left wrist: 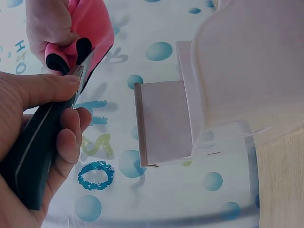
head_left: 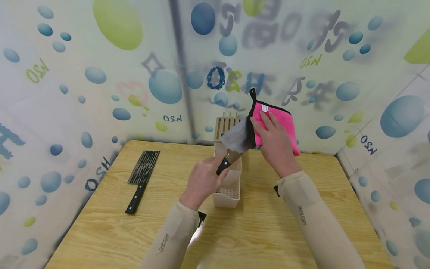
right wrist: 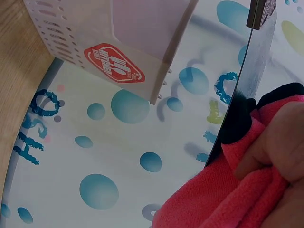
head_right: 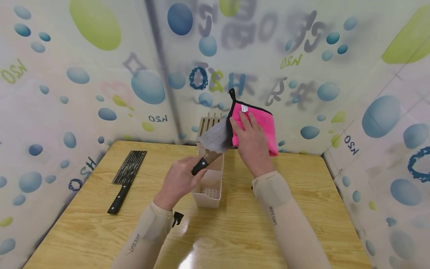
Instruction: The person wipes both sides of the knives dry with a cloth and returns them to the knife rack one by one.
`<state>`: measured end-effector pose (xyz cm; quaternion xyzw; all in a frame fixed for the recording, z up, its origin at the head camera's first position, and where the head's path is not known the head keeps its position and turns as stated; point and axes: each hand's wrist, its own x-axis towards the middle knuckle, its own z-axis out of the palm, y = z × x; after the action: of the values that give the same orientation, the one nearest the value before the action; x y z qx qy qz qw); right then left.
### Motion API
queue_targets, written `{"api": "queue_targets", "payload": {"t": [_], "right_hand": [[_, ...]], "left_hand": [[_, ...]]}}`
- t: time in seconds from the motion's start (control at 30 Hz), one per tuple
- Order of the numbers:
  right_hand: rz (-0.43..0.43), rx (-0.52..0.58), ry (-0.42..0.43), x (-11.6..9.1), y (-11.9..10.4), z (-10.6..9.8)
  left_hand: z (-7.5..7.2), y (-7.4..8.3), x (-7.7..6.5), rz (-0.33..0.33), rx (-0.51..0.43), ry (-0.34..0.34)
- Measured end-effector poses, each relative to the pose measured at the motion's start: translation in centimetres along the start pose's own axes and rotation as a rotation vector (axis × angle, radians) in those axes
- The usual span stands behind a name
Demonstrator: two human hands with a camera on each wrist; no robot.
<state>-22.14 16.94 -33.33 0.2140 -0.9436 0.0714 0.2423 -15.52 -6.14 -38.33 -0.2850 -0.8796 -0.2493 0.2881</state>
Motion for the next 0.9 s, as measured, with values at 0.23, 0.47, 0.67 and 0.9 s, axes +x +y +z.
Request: {"api": "queue_targets", "payload": {"t": [0.23, 0.47, 0.67, 0.9], "right_hand": [[0.011, -0.014, -0.016, -0.1, -0.2, -0.2], [-0.021, -0.045, 0.045, -0.3, -1.0, -0.2], [-0.045, -0.046, 0.085, -0.6, -1.6, 0.0], [-0.074, -0.027, 0.116, -1.0, -2.5, 0.4]], "left_hand": [[-0.1, 0.2, 0.1, 0.006, 0.007, 0.0], [-0.2, 0.2, 0.1, 0.001, 0.015, -0.007], [-0.3, 0.1, 0.1, -0.008, 0.034, -0.02], [-0.4, 0.0, 0.2, -0.016, 0.038, -0.021]]}}
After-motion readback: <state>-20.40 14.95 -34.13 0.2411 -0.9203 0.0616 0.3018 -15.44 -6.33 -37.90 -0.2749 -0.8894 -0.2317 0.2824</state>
